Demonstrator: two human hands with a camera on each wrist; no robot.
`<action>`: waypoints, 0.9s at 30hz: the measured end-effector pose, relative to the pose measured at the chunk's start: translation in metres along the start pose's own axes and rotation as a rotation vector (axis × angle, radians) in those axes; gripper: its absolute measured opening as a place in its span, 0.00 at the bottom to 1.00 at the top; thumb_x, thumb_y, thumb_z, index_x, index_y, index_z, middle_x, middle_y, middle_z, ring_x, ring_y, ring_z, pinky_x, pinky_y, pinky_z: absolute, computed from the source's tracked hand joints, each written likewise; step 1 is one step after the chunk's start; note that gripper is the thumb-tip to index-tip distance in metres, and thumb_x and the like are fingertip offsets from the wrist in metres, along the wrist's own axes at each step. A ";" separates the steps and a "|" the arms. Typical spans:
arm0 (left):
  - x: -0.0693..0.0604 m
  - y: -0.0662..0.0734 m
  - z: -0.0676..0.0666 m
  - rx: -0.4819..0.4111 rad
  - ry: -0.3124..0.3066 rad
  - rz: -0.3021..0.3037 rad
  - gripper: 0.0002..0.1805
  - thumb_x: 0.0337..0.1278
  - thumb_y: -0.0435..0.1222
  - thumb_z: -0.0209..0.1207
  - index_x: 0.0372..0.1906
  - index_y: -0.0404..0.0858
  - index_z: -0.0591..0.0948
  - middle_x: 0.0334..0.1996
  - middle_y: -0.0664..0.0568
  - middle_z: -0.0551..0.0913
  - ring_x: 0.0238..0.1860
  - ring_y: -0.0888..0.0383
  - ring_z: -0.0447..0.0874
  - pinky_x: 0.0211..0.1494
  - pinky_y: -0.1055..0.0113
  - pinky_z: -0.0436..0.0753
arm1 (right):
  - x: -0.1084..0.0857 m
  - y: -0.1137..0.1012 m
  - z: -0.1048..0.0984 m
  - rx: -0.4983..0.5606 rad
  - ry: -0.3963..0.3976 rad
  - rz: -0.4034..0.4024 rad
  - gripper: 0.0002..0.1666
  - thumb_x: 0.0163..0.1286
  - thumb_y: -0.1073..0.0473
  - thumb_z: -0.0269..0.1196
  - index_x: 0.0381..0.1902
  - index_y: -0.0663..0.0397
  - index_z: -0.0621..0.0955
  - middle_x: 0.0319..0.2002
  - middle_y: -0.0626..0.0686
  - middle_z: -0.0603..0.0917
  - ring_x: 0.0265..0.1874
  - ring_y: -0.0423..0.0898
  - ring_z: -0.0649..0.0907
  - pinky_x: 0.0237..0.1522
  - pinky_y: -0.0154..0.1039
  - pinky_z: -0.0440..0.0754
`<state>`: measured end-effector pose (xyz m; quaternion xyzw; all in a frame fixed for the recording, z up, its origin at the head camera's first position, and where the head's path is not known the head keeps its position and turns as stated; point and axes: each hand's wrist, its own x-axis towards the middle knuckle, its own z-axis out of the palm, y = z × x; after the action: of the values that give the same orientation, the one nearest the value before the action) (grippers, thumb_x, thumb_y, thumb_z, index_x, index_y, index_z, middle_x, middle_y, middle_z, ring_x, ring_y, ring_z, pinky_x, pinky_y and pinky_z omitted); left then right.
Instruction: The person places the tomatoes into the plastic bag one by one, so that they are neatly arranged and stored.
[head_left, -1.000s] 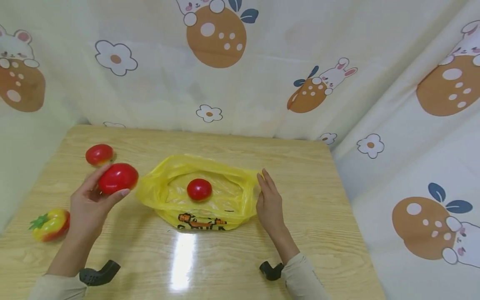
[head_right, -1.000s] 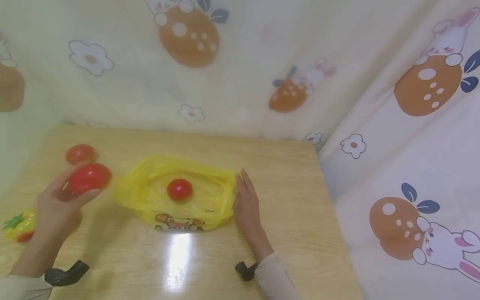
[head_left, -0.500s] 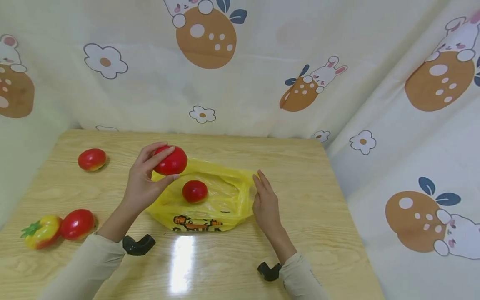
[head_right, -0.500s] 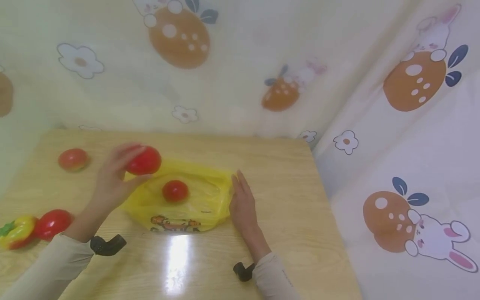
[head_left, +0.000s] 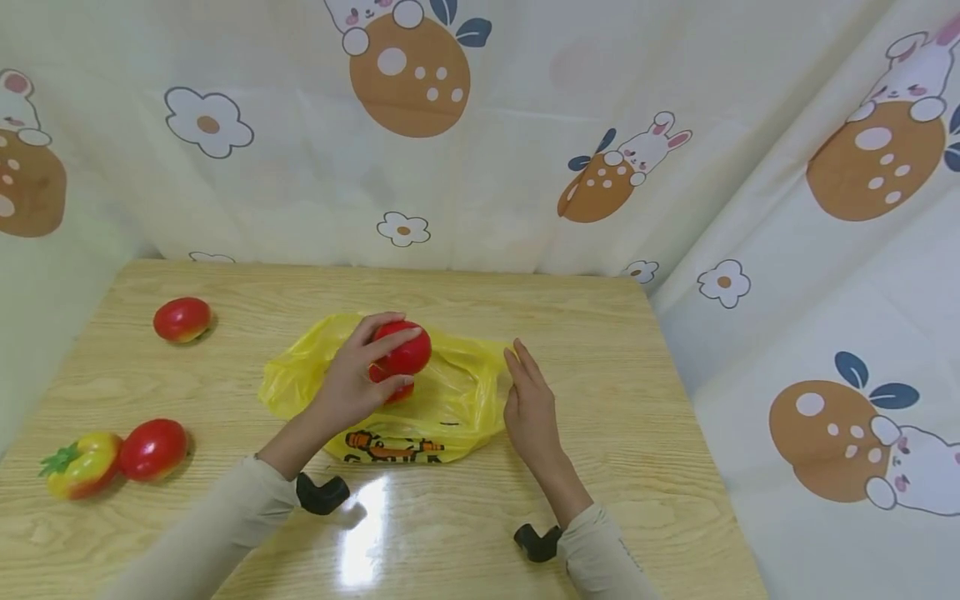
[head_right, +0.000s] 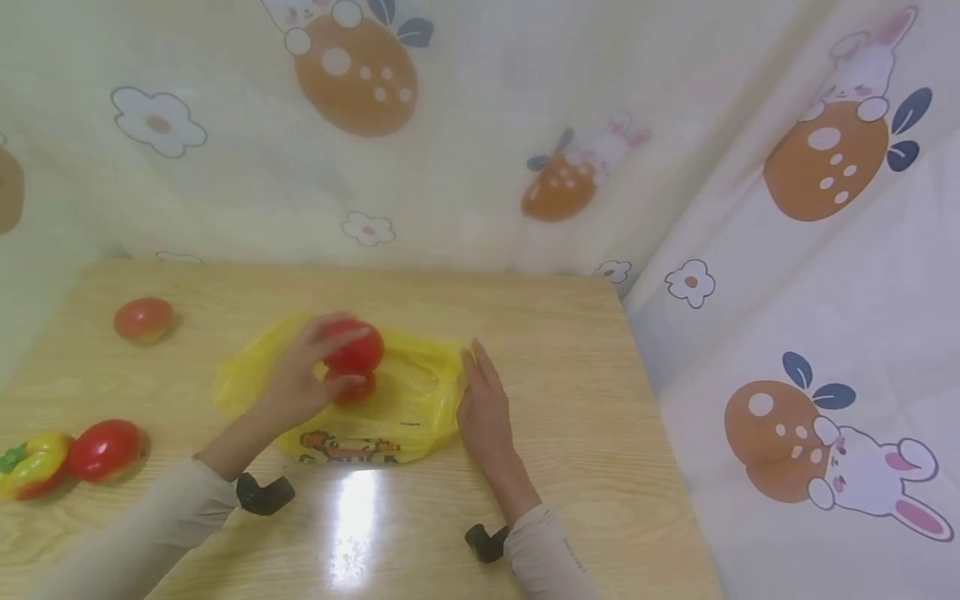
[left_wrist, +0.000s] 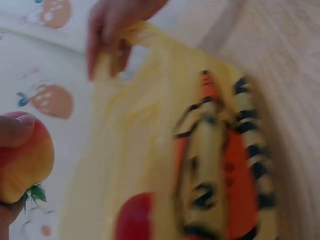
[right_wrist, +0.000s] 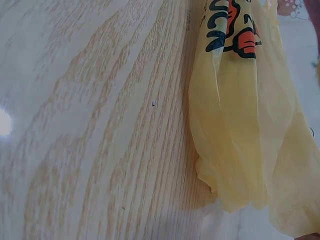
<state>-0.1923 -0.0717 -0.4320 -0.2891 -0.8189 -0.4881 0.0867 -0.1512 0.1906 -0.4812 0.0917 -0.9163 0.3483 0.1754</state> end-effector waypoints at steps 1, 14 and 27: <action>0.001 -0.001 0.005 -0.003 -0.028 -0.004 0.33 0.43 0.24 0.72 0.59 0.41 0.80 0.64 0.41 0.70 0.63 0.39 0.72 0.56 0.44 0.81 | 0.000 0.000 0.000 0.000 0.004 -0.001 0.26 0.70 0.79 0.46 0.66 0.71 0.70 0.71 0.63 0.66 0.66 0.60 0.73 0.55 0.50 0.81; 0.004 -0.032 0.066 0.121 -0.294 0.017 0.33 0.47 0.27 0.72 0.63 0.41 0.77 0.63 0.41 0.70 0.61 0.44 0.73 0.61 0.50 0.80 | -0.003 -0.001 0.000 -0.007 0.009 -0.006 0.25 0.71 0.77 0.47 0.65 0.70 0.71 0.71 0.63 0.67 0.66 0.59 0.73 0.56 0.49 0.80; -0.005 -0.040 0.087 0.393 -0.492 0.144 0.39 0.55 0.44 0.69 0.71 0.44 0.68 0.70 0.39 0.65 0.69 0.42 0.65 0.71 0.49 0.69 | -0.006 0.000 0.002 -0.021 -0.004 -0.008 0.26 0.70 0.78 0.47 0.65 0.70 0.72 0.71 0.62 0.68 0.64 0.60 0.74 0.56 0.50 0.80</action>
<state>-0.1985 -0.0139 -0.5085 -0.4332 -0.8714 -0.2286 -0.0256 -0.1466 0.1896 -0.4851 0.0944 -0.9199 0.3376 0.1758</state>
